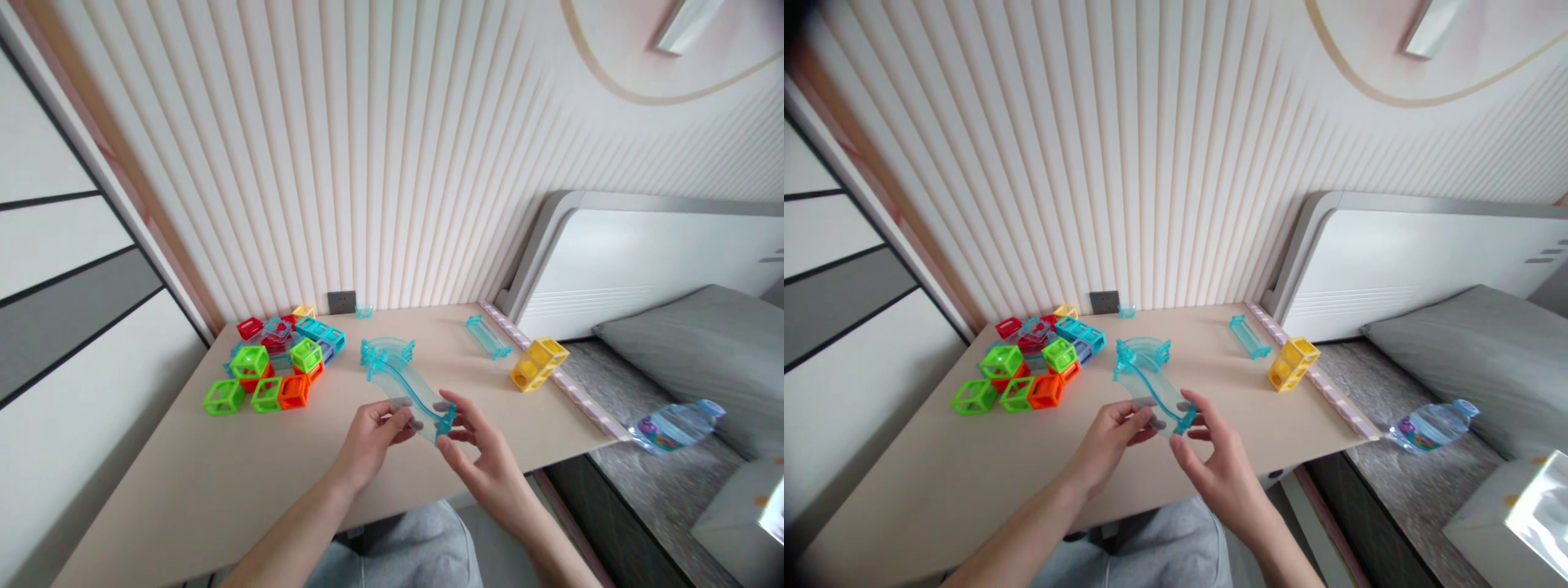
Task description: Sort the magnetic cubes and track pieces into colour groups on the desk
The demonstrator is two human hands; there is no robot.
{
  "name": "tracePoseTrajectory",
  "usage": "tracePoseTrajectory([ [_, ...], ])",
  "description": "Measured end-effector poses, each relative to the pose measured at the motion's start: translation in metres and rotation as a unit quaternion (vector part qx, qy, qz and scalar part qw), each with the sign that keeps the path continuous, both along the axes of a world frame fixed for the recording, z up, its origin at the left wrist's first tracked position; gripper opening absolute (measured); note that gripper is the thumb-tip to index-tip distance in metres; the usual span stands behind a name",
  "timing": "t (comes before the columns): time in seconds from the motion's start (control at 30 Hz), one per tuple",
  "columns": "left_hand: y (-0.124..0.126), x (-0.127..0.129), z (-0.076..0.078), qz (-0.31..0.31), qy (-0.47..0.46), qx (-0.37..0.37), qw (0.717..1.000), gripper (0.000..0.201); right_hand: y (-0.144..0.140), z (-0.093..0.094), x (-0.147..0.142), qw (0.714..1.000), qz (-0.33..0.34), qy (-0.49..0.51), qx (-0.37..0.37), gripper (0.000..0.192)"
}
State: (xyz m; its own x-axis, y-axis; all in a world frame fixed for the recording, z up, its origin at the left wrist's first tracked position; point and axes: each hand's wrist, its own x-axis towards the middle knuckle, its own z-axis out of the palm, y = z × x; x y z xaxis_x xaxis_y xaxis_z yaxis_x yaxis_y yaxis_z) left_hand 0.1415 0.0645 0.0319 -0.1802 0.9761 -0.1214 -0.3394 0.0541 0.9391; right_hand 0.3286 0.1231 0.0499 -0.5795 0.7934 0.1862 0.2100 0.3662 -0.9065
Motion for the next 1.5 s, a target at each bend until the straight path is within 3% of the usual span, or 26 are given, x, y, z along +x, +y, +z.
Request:
tracePoseTrajectory([
  [0.1,0.01,0.004,-0.003,-0.029,0.036,0.006,0.999,0.046,-0.003,-0.008,0.009,0.993,-0.038,-0.077,0.079,0.046],
  [0.27,0.04,0.009,-0.015,-0.083,0.128,0.026,0.988,0.057,0.011,-0.032,0.022,0.974,-0.146,-0.099,0.14,0.037],
  [0.43,0.054,-0.001,-0.028,-0.101,0.236,0.048,0.965,0.052,0.07,-0.051,0.032,0.939,-0.273,-0.111,0.178,0.043],
  [0.6,0.05,-0.018,-0.046,-0.1,0.248,0.025,0.963,0.055,0.135,-0.061,0.02,0.933,-0.26,-0.185,0.165,0.043],
  [0.73,0.047,-0.024,-0.056,-0.112,0.249,0.015,0.962,0.056,0.161,-0.066,0.008,0.911,-0.277,-0.257,0.165,0.042],
  [0.93,0.047,-0.024,-0.057,-0.129,0.257,0.023,0.957,0.057,0.162,-0.073,0.006,0.885,-0.286,-0.323,0.174,0.044],
  [1.33,0.047,-0.024,-0.058,-0.135,0.268,0.019,0.954,0.056,0.163,-0.074,0.007,0.87,-0.33,-0.303,0.206,0.04],
  [1.5,0.046,-0.023,-0.056,-0.135,0.27,0.025,0.953,0.055,0.163,-0.074,0.005,0.859,-0.352,-0.304,0.215,0.052],
])
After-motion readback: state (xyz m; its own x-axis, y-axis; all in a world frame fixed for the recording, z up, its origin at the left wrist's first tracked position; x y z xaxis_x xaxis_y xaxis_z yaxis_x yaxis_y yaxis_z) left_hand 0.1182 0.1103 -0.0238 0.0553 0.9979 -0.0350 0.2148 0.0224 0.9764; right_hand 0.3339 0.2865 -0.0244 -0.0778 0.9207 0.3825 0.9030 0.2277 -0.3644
